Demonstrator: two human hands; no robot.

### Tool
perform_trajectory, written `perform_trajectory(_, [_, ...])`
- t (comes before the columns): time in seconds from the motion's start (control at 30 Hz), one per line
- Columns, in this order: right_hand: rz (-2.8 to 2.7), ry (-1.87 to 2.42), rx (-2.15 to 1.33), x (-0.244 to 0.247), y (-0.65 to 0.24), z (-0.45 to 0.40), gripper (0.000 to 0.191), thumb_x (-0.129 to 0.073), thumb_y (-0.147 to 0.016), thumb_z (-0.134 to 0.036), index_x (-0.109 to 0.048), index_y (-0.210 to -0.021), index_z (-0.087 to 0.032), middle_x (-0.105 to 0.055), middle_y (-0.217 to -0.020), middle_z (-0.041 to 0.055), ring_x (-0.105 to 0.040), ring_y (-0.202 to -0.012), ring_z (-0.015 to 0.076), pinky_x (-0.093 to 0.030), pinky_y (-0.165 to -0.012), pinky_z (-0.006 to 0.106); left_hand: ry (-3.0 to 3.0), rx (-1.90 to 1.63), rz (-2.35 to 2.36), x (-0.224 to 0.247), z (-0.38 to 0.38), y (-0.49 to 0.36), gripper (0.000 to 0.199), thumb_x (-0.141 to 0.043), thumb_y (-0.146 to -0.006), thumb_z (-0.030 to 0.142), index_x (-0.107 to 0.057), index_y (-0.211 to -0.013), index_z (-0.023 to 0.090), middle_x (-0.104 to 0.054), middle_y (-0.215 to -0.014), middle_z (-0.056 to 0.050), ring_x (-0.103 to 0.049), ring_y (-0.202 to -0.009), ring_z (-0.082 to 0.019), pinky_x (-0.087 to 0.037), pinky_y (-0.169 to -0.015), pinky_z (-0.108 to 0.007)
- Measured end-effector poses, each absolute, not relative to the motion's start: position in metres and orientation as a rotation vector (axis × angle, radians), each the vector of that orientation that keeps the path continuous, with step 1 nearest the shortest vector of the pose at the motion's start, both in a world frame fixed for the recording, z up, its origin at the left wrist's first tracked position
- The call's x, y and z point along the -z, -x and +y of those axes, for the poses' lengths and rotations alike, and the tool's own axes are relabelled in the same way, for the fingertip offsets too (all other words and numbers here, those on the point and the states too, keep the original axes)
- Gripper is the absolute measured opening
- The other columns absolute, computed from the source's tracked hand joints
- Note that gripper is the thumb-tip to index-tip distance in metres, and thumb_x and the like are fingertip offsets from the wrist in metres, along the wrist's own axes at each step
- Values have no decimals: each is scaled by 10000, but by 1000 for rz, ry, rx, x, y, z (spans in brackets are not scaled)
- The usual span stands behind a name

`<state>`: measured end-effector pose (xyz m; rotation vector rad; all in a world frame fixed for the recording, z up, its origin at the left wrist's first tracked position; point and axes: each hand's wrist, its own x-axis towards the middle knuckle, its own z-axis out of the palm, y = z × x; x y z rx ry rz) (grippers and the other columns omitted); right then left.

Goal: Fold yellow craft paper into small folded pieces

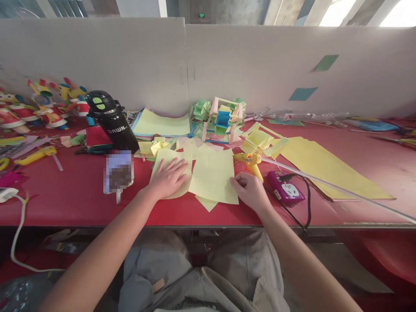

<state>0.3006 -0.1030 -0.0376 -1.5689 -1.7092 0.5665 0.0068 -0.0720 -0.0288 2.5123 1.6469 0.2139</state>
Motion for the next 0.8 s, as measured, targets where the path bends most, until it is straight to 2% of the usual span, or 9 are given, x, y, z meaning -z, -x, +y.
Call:
perform_trajectory(0.17, [-1717, 1544, -560, 38, -301, -103, 335, -565, -839, -392, -411, -597, -219, -464, -505, -18, -396, -471, 123, -299, -484, 282, -2489, -212, 1652, 29, -72, -6, 554, -222, -1007, 493, -351, -1516, 316, -260, -1622, 28, -158, -1522, -279, -39, -1214, -587])
perform_trajectory(0.3, [-1640, 1476, -664, 33, -300, -105, 371, -593, -848, -492, -479, -635, -211, -505, -538, -6, -427, -481, 126, -301, -475, 281, -2496, -236, 1658, 31, -70, -5, 553, -234, -1005, 491, -364, -1509, 303, -271, -1620, 17, -176, -1519, -275, -74, -1210, -598])
perform_trajectory(0.43, [-1619, 1491, -719, 28, -299, -107, 410, -656, -794, -581, -529, -682, -208, -555, -568, 9, -492, -516, 145, -333, -483, 280, -2538, -287, 1674, 31, -67, -5, 555, -257, -999, 497, -438, -1469, 263, -308, -1607, -17, -222, -1506, -273, -114, -1211, -587])
perform_trajectory(0.57, [-1637, 1524, -753, 31, -300, -106, 373, -654, -797, -551, -528, -705, -213, -608, -604, 24, -522, -524, 160, -354, -494, 292, -2571, -316, 1684, 30, -67, -5, 540, -250, -1001, 493, -500, -1425, 270, -358, -1585, -15, -266, -1492, -258, -136, -1217, -558])
perform_trajectory(0.8, [-1617, 1472, -770, 39, -303, -102, 342, -649, -804, -517, -502, -718, -220, -589, -599, 16, -493, -519, 155, -359, -510, 301, -2504, -170, 1712, 27, -71, -7, 610, -216, -986, 568, -335, -1527, 312, -241, -1627, 16, -164, -1521, -284, -70, -1213, -600])
